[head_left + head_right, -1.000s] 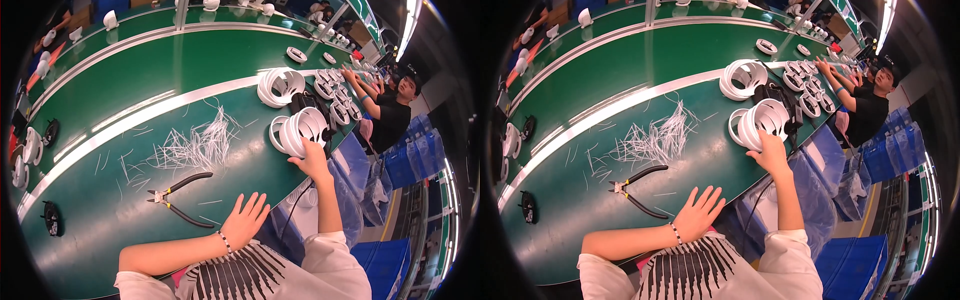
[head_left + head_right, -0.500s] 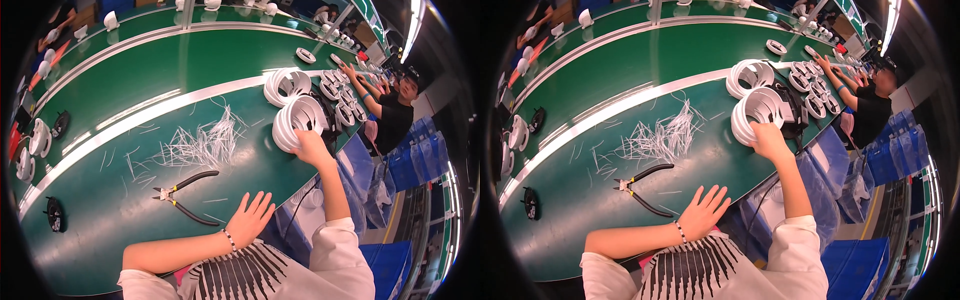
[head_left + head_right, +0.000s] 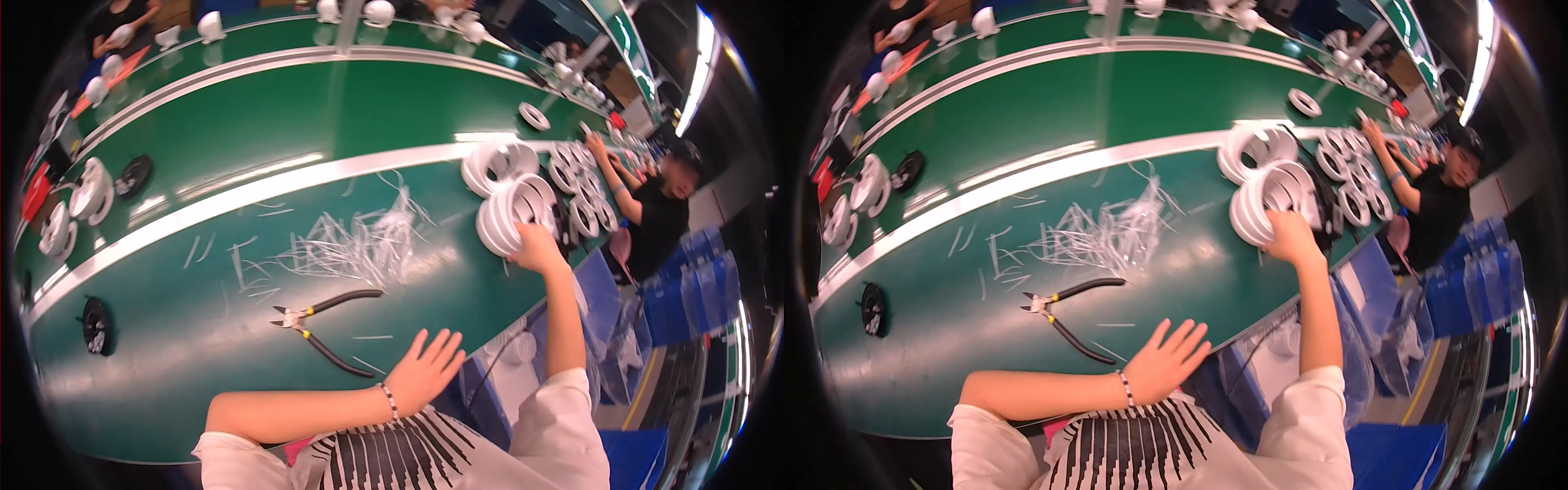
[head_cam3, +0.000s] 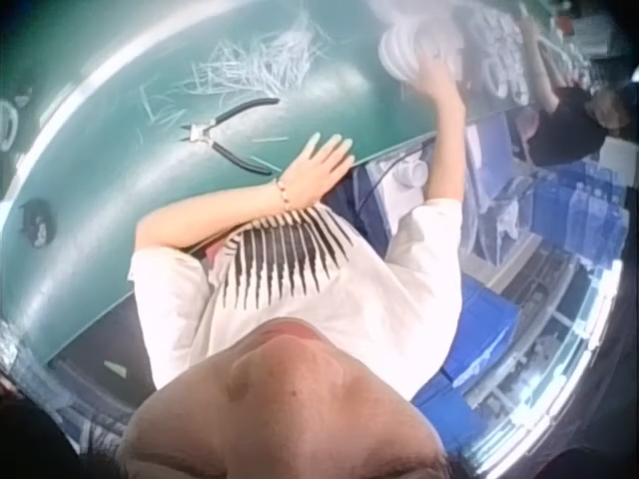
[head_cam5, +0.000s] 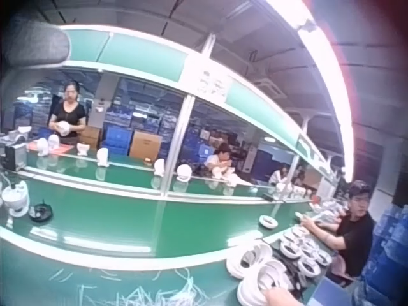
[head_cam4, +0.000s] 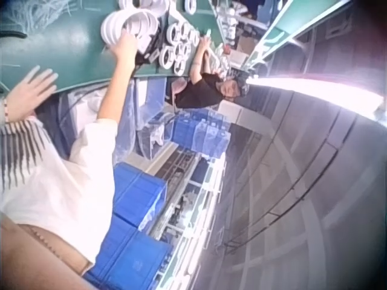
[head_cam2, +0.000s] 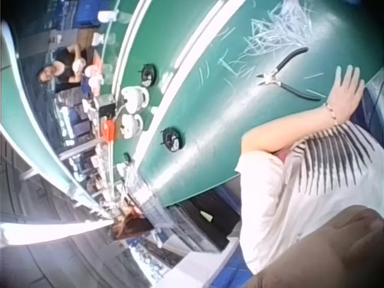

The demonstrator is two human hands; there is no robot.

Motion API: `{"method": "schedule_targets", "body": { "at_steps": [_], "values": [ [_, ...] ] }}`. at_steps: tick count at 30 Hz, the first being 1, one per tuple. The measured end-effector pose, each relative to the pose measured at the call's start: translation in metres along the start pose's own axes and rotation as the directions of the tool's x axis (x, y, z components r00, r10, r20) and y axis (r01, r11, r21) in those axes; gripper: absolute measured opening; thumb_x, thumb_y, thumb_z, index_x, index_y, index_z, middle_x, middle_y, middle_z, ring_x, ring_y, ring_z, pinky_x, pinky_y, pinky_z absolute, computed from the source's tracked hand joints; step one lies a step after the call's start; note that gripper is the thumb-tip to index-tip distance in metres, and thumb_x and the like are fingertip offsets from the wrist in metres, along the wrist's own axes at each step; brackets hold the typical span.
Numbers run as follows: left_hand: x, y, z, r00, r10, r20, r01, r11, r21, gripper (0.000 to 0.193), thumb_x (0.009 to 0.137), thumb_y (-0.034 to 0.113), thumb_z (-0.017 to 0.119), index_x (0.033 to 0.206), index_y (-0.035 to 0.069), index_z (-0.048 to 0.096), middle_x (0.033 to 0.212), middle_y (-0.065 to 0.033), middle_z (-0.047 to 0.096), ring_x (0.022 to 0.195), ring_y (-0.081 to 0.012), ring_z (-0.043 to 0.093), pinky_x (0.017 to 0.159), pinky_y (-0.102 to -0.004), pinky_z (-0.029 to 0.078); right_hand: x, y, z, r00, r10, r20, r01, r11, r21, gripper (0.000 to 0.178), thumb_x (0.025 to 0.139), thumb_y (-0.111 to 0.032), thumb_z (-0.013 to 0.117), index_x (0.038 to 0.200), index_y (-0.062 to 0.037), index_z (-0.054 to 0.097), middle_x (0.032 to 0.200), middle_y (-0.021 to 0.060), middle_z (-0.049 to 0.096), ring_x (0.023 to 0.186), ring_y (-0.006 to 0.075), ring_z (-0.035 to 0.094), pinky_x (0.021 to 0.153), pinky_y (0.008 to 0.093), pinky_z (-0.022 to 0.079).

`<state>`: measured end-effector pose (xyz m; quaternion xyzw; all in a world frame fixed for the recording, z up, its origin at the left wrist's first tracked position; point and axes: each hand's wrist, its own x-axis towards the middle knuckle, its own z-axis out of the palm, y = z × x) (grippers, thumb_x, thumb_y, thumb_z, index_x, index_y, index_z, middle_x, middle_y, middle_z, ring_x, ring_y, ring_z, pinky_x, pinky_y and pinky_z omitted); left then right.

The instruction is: Assembling electronic components and plastic housings on a factory production line.

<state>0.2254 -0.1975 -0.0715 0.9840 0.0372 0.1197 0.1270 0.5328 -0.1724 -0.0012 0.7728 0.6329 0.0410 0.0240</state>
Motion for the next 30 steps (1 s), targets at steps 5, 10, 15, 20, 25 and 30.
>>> {"method": "schedule_targets", "body": {
  "at_steps": [5, 10, 15, 20, 25, 30],
  "values": [
    [-0.002, 0.007, 0.025, 0.988, -0.026, -0.151, 0.026, 1.000, -0.004, 0.046, 0.075, 0.016, 0.047, 0.119, 0.004, 0.043, 0.132, -0.0176, 0.034, 0.121, -0.0308, 0.033, 0.097, -0.0478, 0.027, -0.007, 0.004, 0.015, 0.953, -0.075, -0.293, 0.099, 0.993, 0.071, 0.076, 0.043, -0.011, 0.079, 0.112, -0.0032, 0.046, 0.102, 0.0156, 0.053, 0.096, 0.0336, 0.048, 0.085, 0.0394, 0.038],
    [-0.007, 0.010, 0.004, 0.996, 0.067, -0.062, -0.074, 0.991, -0.111, 0.044, 0.070, 0.019, 0.051, 0.110, -0.001, 0.049, 0.129, -0.0173, 0.037, 0.122, -0.0310, 0.032, 0.101, -0.0524, 0.019, -0.057, -0.076, -0.026, 0.823, 0.074, -0.563, -0.035, 0.996, 0.080, 0.092, 0.056, -0.010, 0.071, 0.133, 0.0008, 0.021, 0.137, 0.0190, 0.024, 0.127, 0.0345, 0.020, 0.104, 0.0449, 0.012],
    [-0.030, -0.085, -0.098, 0.783, 0.135, -0.607, -0.143, 0.989, 0.036, 0.024, 0.067, 0.012, 0.054, 0.088, 0.000, 0.056, 0.101, -0.0142, 0.055, 0.100, -0.0303, 0.051, 0.092, -0.0473, 0.037, -0.107, -0.177, -0.011, 0.769, 0.090, -0.633, 0.036, 0.982, 0.184, 0.059, 0.072, -0.022, 0.063, 0.119, 0.0051, 0.040, 0.116, 0.0242, 0.044, 0.106, 0.0380, 0.045, 0.093, 0.0455, 0.034],
    [-0.122, -0.303, -0.154, 0.695, -0.314, -0.647, 0.676, 0.591, 0.440, 0.034, 0.060, 0.004, 0.056, 0.094, 0.004, 0.052, 0.106, -0.0164, 0.049, 0.107, -0.0310, 0.043, 0.087, -0.0488, 0.034, -0.140, -0.213, 0.054, 0.780, 0.076, -0.621, 0.220, 0.896, 0.386, 0.060, 0.077, -0.025, 0.054, 0.122, 0.0083, 0.033, 0.121, 0.0259, 0.040, 0.112, 0.0425, 0.038, 0.095, 0.0487, 0.029],
    [-0.189, -0.390, -0.133, 0.132, -0.707, -0.695, 0.984, 0.009, 0.177, 0.028, 0.074, 0.010, 0.051, 0.103, 0.008, 0.052, 0.126, -0.0132, 0.038, 0.123, -0.0256, 0.031, 0.091, -0.0561, 0.029, -0.133, -0.212, 0.063, 0.691, 0.059, -0.721, 0.272, 0.903, 0.334, 0.048, 0.078, -0.020, 0.049, 0.115, 0.0086, 0.039, 0.115, 0.0264, 0.046, 0.104, 0.0423, 0.044, 0.090, 0.0498, 0.034],
    [-0.191, -0.391, -0.149, 0.209, -0.687, -0.696, 0.963, 0.018, 0.271, 0.012, 0.078, 0.011, 0.047, 0.084, 0.010, 0.058, 0.081, -0.0060, 0.060, 0.080, -0.0204, 0.059, 0.070, -0.0374, 0.045, -0.132, -0.214, 0.059, 0.707, 0.084, -0.702, 0.246, 0.901, 0.356, 0.052, 0.077, -0.021, 0.053, 0.117, 0.0074, 0.037, 0.118, 0.0260, 0.042, 0.109, 0.0414, 0.040, 0.093, 0.0490, 0.031]
  ]
}}
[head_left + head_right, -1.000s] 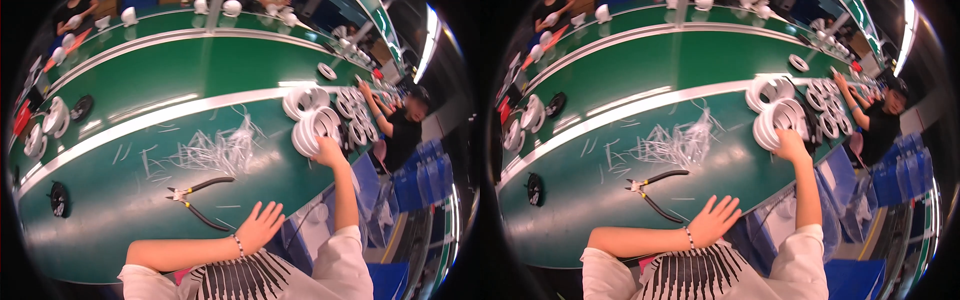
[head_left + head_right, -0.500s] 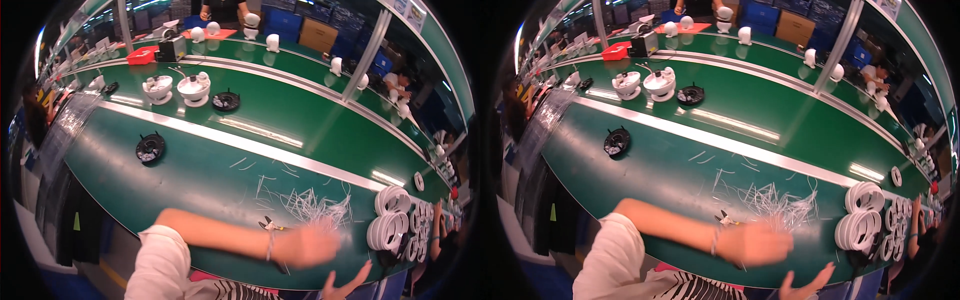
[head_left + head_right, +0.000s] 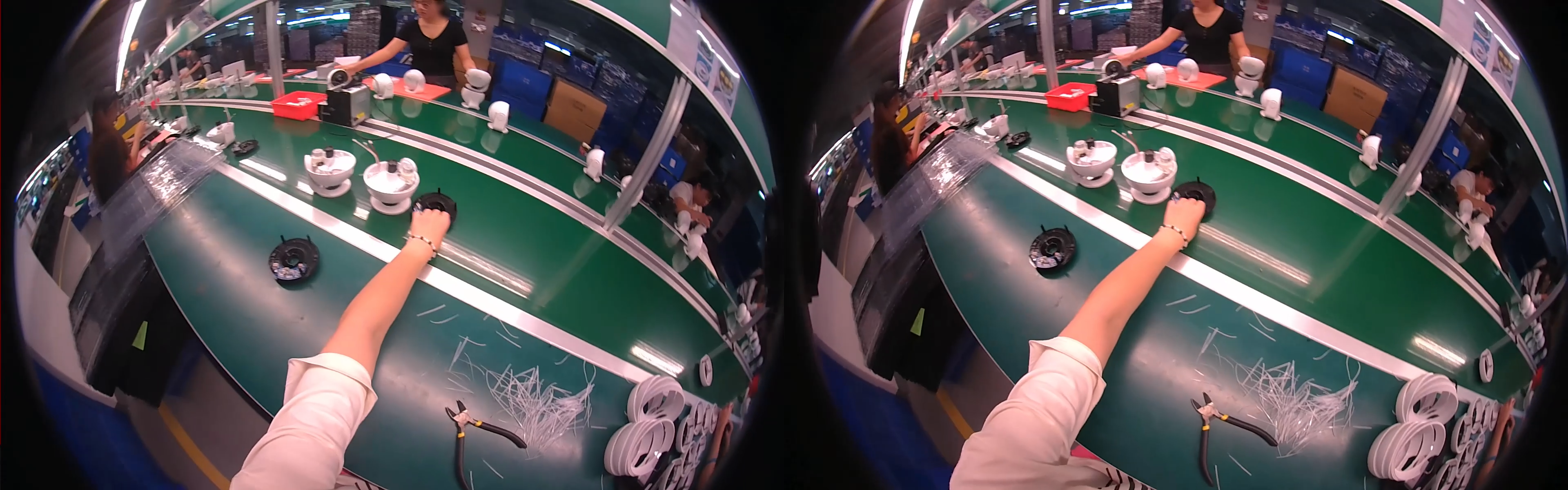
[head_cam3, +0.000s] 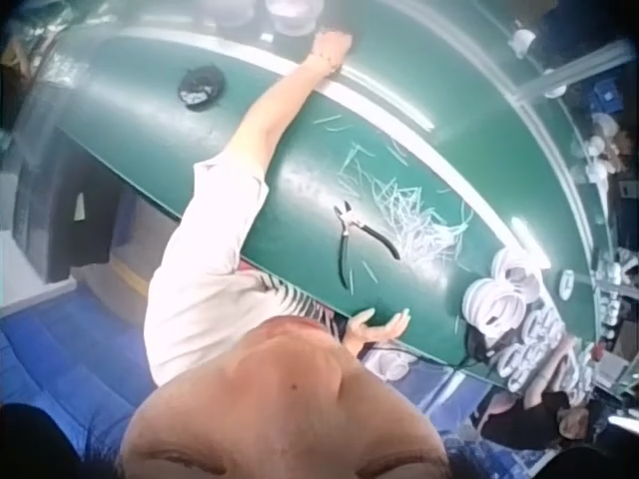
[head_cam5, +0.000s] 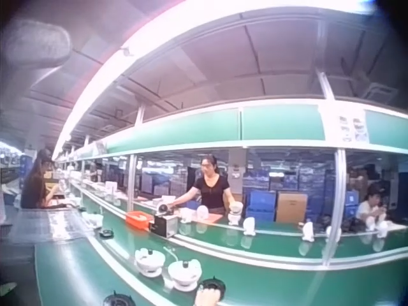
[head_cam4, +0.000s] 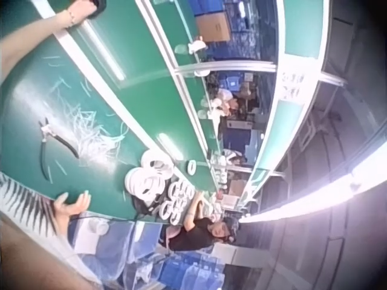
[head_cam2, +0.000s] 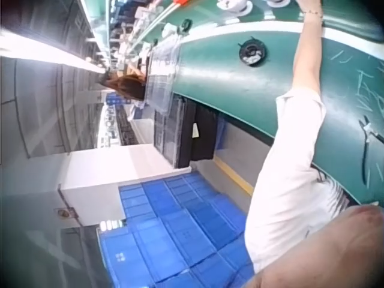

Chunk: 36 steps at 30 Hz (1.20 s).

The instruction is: Assembling electronic components and plastic housings on a factory production line.

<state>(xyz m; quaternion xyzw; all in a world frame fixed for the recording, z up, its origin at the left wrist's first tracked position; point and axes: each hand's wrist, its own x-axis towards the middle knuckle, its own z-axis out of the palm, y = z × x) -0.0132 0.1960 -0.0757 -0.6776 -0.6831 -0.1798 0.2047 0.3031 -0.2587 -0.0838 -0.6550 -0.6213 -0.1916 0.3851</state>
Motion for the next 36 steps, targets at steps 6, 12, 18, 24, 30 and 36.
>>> {"method": "schedule_targets", "body": {
  "at_steps": [6, 12, 18, 24, 30, 36],
  "values": [
    [-0.025, -0.015, -0.029, 0.970, 0.238, -0.054, -0.244, 0.943, -0.226, 0.008, 0.071, 0.006, 0.049, 0.076, 0.003, 0.055, 0.078, -0.0126, 0.056, 0.079, -0.0273, 0.055, 0.071, -0.0361, 0.047, 0.017, -0.011, -0.010, 0.987, 0.160, 0.011, -0.160, 0.977, 0.141, 0.066, 0.076, -0.024, 0.060, 0.126, 0.0048, 0.026, 0.130, 0.0263, 0.025, 0.119, 0.0391, 0.030, 0.098, 0.0490, 0.024],
    [-0.084, -0.054, -0.098, 0.913, 0.401, -0.072, -0.401, 0.850, -0.342, 0.013, 0.067, 0.000, 0.050, 0.080, 0.000, 0.053, 0.083, -0.0149, 0.054, 0.081, -0.0303, 0.051, 0.074, -0.0356, 0.044, 0.039, -0.024, -0.015, 0.996, 0.045, -0.077, -0.016, 0.938, 0.345, 0.070, 0.075, -0.019, 0.060, 0.128, 0.0025, 0.019, 0.132, 0.0274, 0.018, 0.120, 0.0389, 0.027, 0.098, 0.0484, 0.023],
    [-0.182, -0.068, -0.161, 0.889, 0.434, -0.146, -0.448, 0.757, -0.476, 0.018, 0.069, -0.002, 0.051, 0.088, -0.002, 0.053, 0.095, -0.0147, 0.054, 0.091, -0.0296, 0.051, 0.082, -0.0342, 0.043, 0.062, -0.038, -0.016, 0.942, -0.230, 0.244, 0.116, 0.906, 0.406, 0.078, 0.064, -0.026, 0.069, 0.125, 0.0036, 0.030, 0.129, 0.0285, 0.028, 0.119, 0.0428, 0.030, 0.098, 0.0505, 0.024],
    [-0.230, -0.093, -0.174, 0.954, 0.274, -0.120, -0.298, 0.859, -0.415, 0.023, 0.067, -0.002, 0.050, 0.090, -0.001, 0.055, 0.097, -0.0127, 0.055, 0.095, -0.0270, 0.051, 0.084, -0.0334, 0.043, 0.113, -0.055, 0.017, 0.710, -0.453, 0.539, 0.249, 0.878, 0.410, 0.107, 0.053, -0.040, 0.076, 0.130, 0.0059, 0.018, 0.132, 0.0275, 0.024, 0.123, 0.0414, 0.022, 0.102, 0.0502, 0.016],
    [-0.246, -0.108, -0.170, 0.971, 0.200, -0.129, -0.232, 0.914, -0.333, 0.019, 0.069, 0.001, 0.053, 0.087, 0.002, 0.059, 0.100, -0.0109, 0.057, 0.100, -0.0281, 0.052, 0.086, -0.0360, 0.042, 0.127, -0.059, 0.015, 0.358, -0.395, 0.846, 0.349, 0.897, 0.271, 0.107, 0.051, -0.046, 0.075, 0.132, -0.0019, 0.021, 0.133, 0.0171, 0.030, 0.122, 0.0352, 0.028, 0.102, 0.0520, 0.014],
    [-0.241, -0.083, -0.201, 0.944, 0.226, -0.241, -0.302, 0.887, -0.350, 0.026, 0.066, 0.002, 0.059, 0.092, 0.002, 0.058, 0.114, -0.0119, 0.049, 0.115, -0.0350, 0.039, 0.091, -0.0467, 0.037, 0.120, -0.053, 0.009, 0.397, -0.400, 0.826, 0.306, 0.906, 0.292, 0.108, 0.049, -0.041, 0.077, 0.132, -0.0013, 0.021, 0.132, 0.0185, 0.030, 0.122, 0.0362, 0.028, 0.101, 0.0483, 0.018]
  ]
}}
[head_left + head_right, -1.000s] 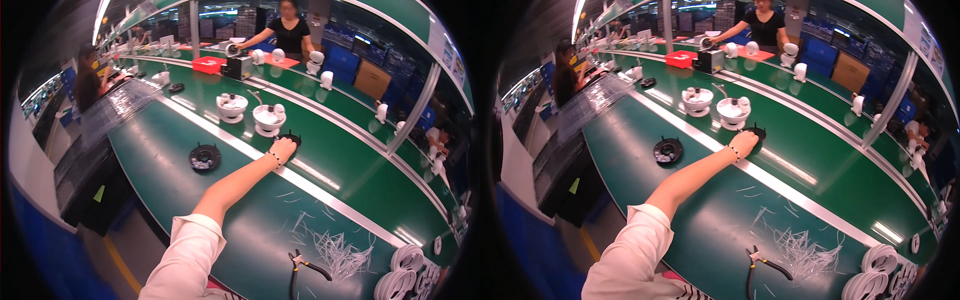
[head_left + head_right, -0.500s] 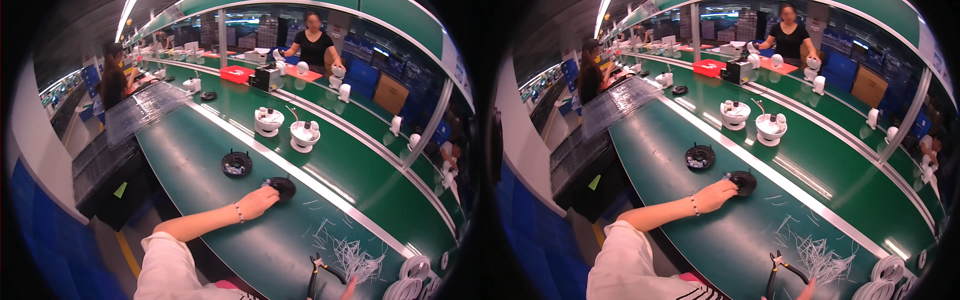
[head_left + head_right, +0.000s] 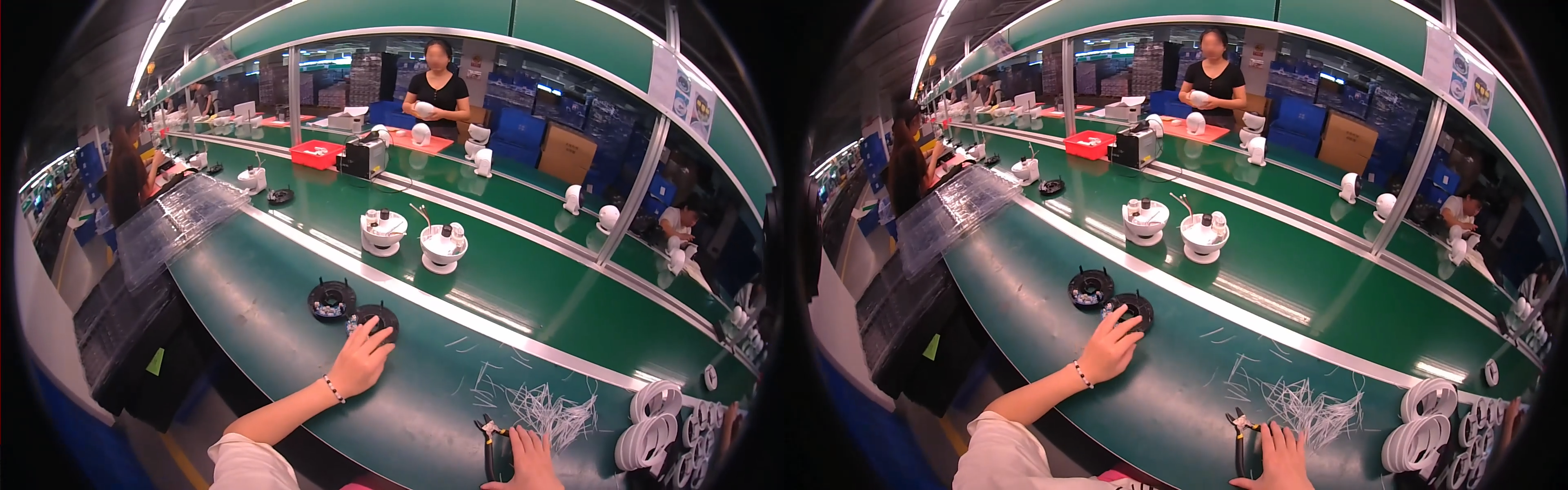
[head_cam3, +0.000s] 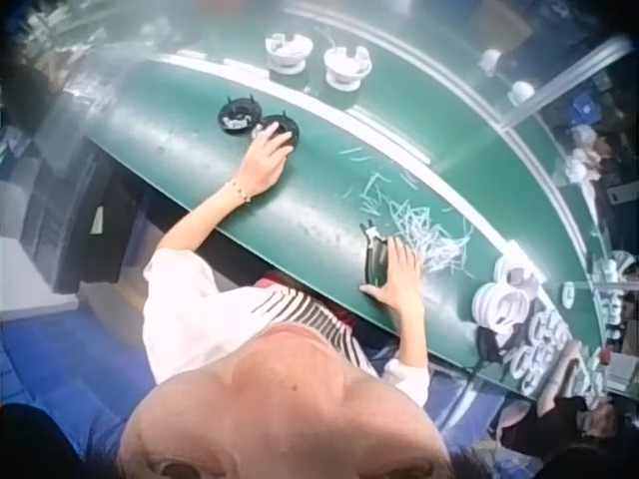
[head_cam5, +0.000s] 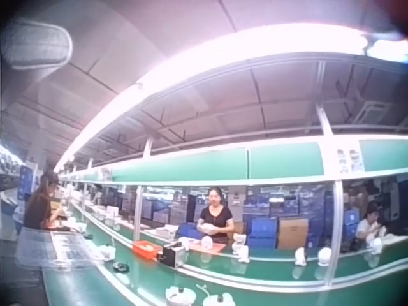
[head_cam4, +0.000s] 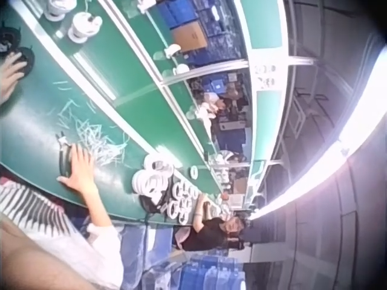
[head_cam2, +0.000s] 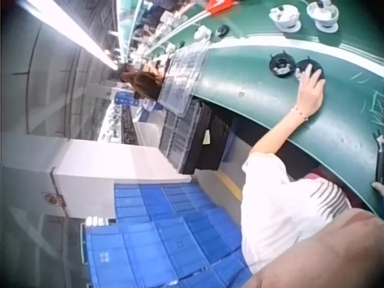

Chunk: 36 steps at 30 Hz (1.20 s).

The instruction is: Assembling electronic components and plastic housings on a factory production line.

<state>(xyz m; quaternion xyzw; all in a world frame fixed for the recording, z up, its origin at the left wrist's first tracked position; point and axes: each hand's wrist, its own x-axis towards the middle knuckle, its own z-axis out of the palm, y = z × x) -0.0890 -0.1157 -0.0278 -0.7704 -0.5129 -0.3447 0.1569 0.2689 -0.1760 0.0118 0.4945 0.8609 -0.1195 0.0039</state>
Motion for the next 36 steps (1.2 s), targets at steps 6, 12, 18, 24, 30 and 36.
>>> {"method": "schedule_targets", "body": {
  "at_steps": [6, 12, 18, 24, 30, 36],
  "values": [
    [0.013, 0.027, -0.001, 0.994, 0.106, -0.033, -0.109, 0.985, -0.137, 0.048, 0.065, 0.003, 0.059, 0.112, 0.000, 0.048, 0.121, -0.0145, 0.044, 0.115, -0.0359, 0.037, 0.093, -0.0448, 0.034, 0.003, -0.006, -0.007, 1.000, -0.013, -0.002, 0.013, 0.999, 0.039, 0.102, 0.050, -0.033, 0.075, 0.131, 0.0008, 0.022, 0.127, 0.0221, 0.033, 0.117, 0.0370, 0.032, 0.099, 0.0444, 0.024],
    [0.021, 0.034, -0.004, 0.992, 0.130, -0.002, -0.129, 0.979, -0.156, 0.050, 0.065, 0.004, 0.060, 0.113, 0.000, 0.046, 0.123, -0.0140, 0.042, 0.115, -0.0362, 0.037, 0.094, -0.0428, 0.035, 0.003, -0.004, -0.019, 0.999, -0.033, -0.036, 0.032, 0.999, -0.031, 0.082, 0.051, -0.013, 0.063, 0.126, 0.0015, 0.031, 0.113, 0.0213, 0.041, 0.106, 0.0377, 0.038, 0.092, 0.0427, 0.032],
    [0.027, 0.036, -0.001, 0.993, 0.110, -0.034, -0.115, 0.941, -0.318, 0.062, 0.062, -0.007, 0.052, 0.121, 0.001, 0.035, 0.125, -0.0163, 0.041, 0.116, -0.0379, 0.037, 0.095, -0.0421, 0.034, 0.004, 0.000, -0.024, 0.994, 0.015, -0.105, -0.038, 0.975, -0.220, 0.062, 0.055, -0.011, 0.061, 0.114, -0.0017, 0.044, 0.096, 0.0159, 0.045, 0.092, 0.0341, 0.045, 0.075, 0.0415, 0.038],
    [0.022, 0.042, 0.020, 0.990, 0.142, -0.003, -0.126, 0.867, -0.482, 0.069, 0.060, -0.009, 0.052, 0.124, -0.001, 0.030, 0.126, -0.0171, 0.038, 0.118, -0.0382, 0.034, 0.096, -0.0408, 0.033, 0.011, -0.002, -0.048, 0.889, -0.131, -0.438, 0.061, 0.984, -0.170, 0.059, 0.049, -0.009, 0.063, 0.106, 0.0007, 0.050, 0.096, 0.0156, 0.052, 0.085, 0.0327, 0.051, 0.073, 0.0382, 0.042],
    [0.012, 0.065, 0.041, 0.953, 0.214, 0.215, -0.025, 0.761, -0.648, 0.043, 0.070, -0.001, 0.052, 0.113, 0.005, 0.048, 0.103, -0.0125, 0.057, 0.093, -0.0280, 0.056, 0.076, -0.0328, 0.048, 0.040, 0.006, -0.065, 0.693, -0.335, -0.638, 0.163, 0.935, -0.315, 0.049, 0.043, -0.006, 0.059, 0.092, 0.0012, 0.055, 0.080, 0.0122, 0.051, 0.067, 0.0286, 0.050, 0.056, 0.0353, 0.042],
    [0.012, 0.076, 0.089, 0.899, 0.277, 0.340, 0.121, 0.588, -0.800, 0.012, 0.075, 0.011, 0.054, 0.085, 0.008, 0.060, 0.065, -0.0072, 0.060, 0.052, -0.0238, 0.057, 0.048, -0.0334, 0.045, 0.093, 0.031, -0.077, 0.633, -0.481, -0.606, 0.236, 0.866, -0.441, 0.048, 0.044, -0.006, 0.055, 0.090, 0.0029, 0.056, 0.081, 0.0119, 0.052, 0.068, 0.0279, 0.052, 0.061, 0.0365, 0.044]
  ]
}}
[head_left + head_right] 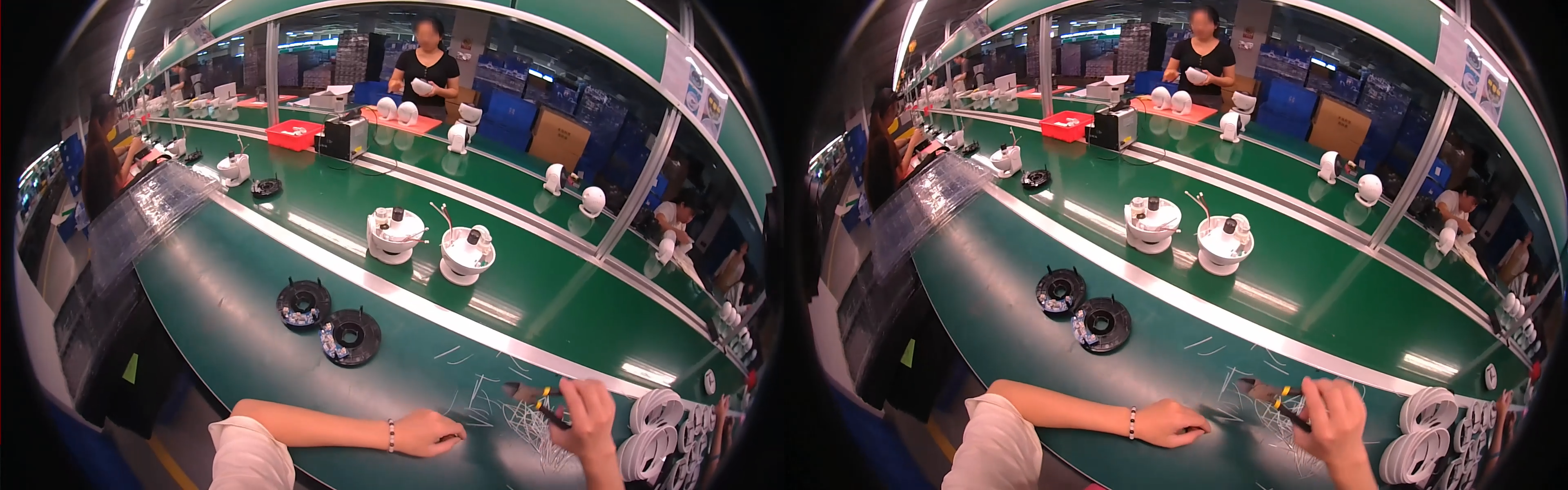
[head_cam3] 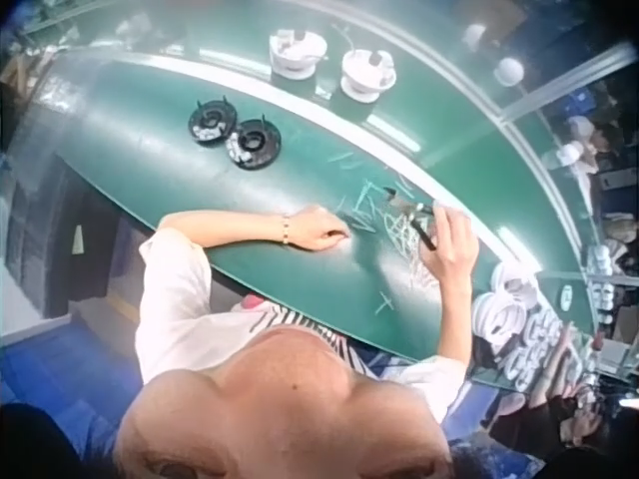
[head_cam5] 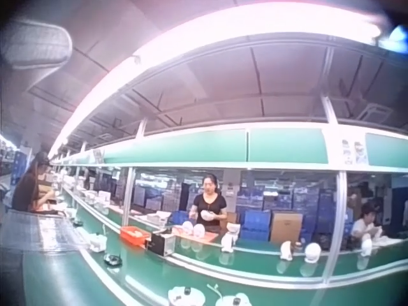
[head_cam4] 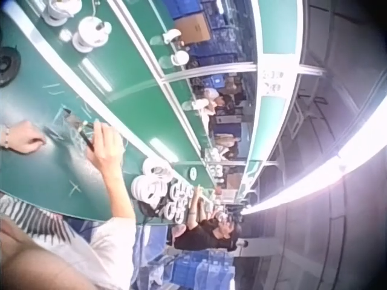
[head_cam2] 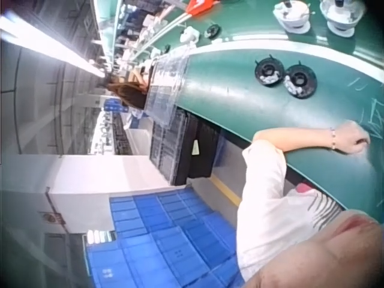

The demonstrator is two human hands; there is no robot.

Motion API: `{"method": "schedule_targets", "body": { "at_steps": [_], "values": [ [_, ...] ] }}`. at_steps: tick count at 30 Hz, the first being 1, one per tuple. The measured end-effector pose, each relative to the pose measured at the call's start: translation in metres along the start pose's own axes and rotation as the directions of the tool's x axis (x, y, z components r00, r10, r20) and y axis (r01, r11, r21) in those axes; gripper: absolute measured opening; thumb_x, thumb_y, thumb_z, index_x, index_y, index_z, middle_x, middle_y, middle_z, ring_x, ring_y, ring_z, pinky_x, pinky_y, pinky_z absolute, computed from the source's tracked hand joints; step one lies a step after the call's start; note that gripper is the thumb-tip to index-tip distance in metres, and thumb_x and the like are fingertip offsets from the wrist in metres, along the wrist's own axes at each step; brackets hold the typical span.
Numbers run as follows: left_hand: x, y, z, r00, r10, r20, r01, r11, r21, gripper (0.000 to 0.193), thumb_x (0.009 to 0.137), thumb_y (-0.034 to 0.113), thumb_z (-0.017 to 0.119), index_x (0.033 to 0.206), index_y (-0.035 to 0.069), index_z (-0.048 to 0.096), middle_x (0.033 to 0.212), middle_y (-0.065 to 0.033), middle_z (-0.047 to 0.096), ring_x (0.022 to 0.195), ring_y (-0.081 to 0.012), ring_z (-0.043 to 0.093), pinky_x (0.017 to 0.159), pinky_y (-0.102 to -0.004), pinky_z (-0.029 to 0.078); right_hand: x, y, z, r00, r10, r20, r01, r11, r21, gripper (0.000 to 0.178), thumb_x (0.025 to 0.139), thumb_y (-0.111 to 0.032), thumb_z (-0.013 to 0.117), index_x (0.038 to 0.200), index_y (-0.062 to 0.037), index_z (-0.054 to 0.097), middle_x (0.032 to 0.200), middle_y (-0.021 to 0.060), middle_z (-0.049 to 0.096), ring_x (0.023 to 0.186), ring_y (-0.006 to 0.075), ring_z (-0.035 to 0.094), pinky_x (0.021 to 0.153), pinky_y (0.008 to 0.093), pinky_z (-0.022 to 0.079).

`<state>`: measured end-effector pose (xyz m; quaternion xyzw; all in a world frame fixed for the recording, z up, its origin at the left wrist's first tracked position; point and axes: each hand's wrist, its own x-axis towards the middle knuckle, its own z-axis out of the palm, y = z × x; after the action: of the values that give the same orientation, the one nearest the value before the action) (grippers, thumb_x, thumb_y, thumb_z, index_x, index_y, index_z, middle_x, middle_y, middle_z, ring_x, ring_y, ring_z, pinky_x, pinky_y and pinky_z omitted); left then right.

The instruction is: Assembling electronic components and plastic housings on a factory production line.

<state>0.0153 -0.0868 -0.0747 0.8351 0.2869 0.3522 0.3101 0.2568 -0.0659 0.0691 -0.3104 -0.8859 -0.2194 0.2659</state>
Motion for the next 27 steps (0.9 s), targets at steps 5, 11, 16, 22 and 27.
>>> {"method": "schedule_targets", "body": {
  "at_steps": [5, 11, 16, 22, 27],
  "values": [
    [-0.001, -0.009, -0.010, 1.000, 0.024, -0.002, -0.024, 1.000, 0.019, 0.010, 0.076, 0.011, 0.054, 0.084, 0.008, 0.060, 0.068, -0.0060, 0.061, 0.053, -0.0211, 0.057, 0.047, -0.0306, 0.046, 0.090, 0.058, 0.038, 0.992, -0.122, 0.008, 0.122, 0.991, -0.056, 0.058, 0.044, -0.004, 0.061, 0.102, 0.0018, 0.054, 0.090, 0.0158, 0.052, 0.081, 0.0319, 0.052, 0.071, 0.0397, 0.043],
    [0.009, -0.021, -0.010, 0.999, -0.006, 0.032, 0.009, 0.992, -0.123, 0.010, 0.076, 0.008, 0.054, 0.085, 0.009, 0.060, 0.071, -0.0032, 0.061, 0.054, -0.0193, 0.057, 0.045, -0.0294, 0.044, 0.197, 0.130, 0.106, 0.959, -0.155, 0.238, 0.196, 0.968, -0.157, 0.043, 0.050, -0.003, 0.064, 0.091, -0.0012, 0.053, 0.084, 0.0094, 0.048, 0.084, 0.0257, 0.047, 0.071, 0.0320, 0.039],
    [0.007, -0.018, -0.013, 0.999, -0.019, 0.047, 0.028, 0.980, -0.197, 0.010, 0.077, 0.008, 0.054, 0.085, 0.008, 0.060, 0.071, -0.0035, 0.061, 0.052, -0.0187, 0.056, 0.045, -0.0292, 0.044, 0.239, 0.129, 0.157, 0.868, -0.266, 0.418, 0.383, 0.896, -0.224, 0.032, 0.050, -0.007, 0.067, 0.081, -0.0035, 0.059, 0.084, 0.0063, 0.052, 0.087, 0.0203, 0.049, 0.074, 0.0294, 0.038],
    [0.006, -0.017, -0.020, 0.988, -0.067, 0.139, 0.102, 0.960, -0.262, 0.010, 0.077, 0.008, 0.052, 0.086, 0.005, 0.056, 0.075, -0.0064, 0.061, 0.058, -0.0244, 0.057, 0.050, -0.0334, 0.047, 0.262, 0.112, 0.175, 0.692, -0.226, 0.686, 0.538, 0.795, -0.280, 0.036, 0.051, -0.007, 0.066, 0.087, -0.0038, 0.059, 0.083, 0.0038, 0.051, 0.086, 0.0168, 0.047, 0.075, 0.0275, 0.036],
    [0.005, -0.020, -0.020, 0.987, -0.062, 0.146, 0.101, 0.956, -0.277, 0.010, 0.077, 0.009, 0.052, 0.086, 0.005, 0.056, 0.075, -0.0067, 0.061, 0.058, -0.0245, 0.058, 0.051, -0.0335, 0.047, 0.257, 0.117, 0.190, 0.660, -0.265, 0.703, 0.597, 0.754, -0.276, 0.035, 0.051, -0.013, 0.071, 0.083, -0.0064, 0.061, 0.083, 0.0021, 0.051, 0.088, 0.0163, 0.047, 0.077, 0.0262, 0.035]
  ]
}}
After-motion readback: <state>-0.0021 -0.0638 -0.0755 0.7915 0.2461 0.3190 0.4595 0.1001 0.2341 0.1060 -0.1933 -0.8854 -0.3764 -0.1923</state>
